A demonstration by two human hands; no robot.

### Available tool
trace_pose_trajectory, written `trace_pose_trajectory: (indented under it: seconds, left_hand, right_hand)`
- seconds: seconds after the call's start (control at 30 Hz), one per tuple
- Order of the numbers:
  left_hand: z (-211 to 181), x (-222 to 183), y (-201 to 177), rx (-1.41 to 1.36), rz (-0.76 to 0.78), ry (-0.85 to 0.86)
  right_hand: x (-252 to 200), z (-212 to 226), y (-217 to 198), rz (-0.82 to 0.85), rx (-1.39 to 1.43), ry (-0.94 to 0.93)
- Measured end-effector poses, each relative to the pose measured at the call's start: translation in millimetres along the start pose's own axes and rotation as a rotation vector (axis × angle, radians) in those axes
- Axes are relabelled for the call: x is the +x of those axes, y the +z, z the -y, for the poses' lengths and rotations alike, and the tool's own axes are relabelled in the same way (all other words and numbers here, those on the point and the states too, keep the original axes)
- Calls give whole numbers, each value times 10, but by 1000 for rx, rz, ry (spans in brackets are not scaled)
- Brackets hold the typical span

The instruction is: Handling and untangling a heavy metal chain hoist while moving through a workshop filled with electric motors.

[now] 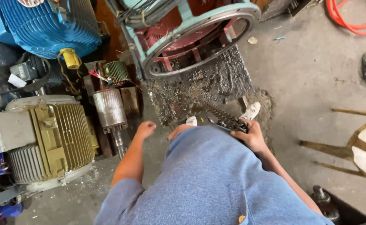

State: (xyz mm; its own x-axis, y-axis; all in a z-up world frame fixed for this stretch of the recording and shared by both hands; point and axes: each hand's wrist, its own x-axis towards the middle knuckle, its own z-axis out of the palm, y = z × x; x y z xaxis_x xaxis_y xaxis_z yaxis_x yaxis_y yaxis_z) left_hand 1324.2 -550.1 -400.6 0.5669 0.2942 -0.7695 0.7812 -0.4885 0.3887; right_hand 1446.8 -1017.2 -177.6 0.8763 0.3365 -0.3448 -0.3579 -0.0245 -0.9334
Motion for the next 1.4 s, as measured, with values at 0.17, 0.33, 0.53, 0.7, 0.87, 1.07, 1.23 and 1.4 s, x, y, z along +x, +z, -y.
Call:
trace_pose_trajectory:
  seconds: [0.17, 0.33, 0.53, 0.7, 0.87, 1.07, 1.23, 1.4]
  left_hand:
    - [-22, -137, 688, -94, -71, -170]
    - [-1026, -423, 1725, -370, -196, -146]
    - [-1947, -542, 2579, -281, -167, 0]
    - [-1960, -368, 2550, -431, -95, -67]
    - [-1928, -78, 2352, -417, -195, -119]
    - [-2476, 266, 2387, -175, -317, -156]
    - [-3310, 178, 3225, -289, -379, -143]
    - [-4144, -218, 4081, -709, -308, -209]
  right_hand:
    - [827, 15, -874, 212, -110, 49]
    - [1322, 444, -1738, 420, -136, 104]
    - [1691, 778, -2413, 576, -221, 141]
    - [1955, 815, -2658, 578, -222, 90]
    - [2135, 964, -2911, 532, -233, 114]
    - [2786, 972, -3173, 643, -211, 78]
    - [3418, 1143, -3625, 842, -219, 115]
    - [3863, 1446, -3889, 1050, -330, 107]
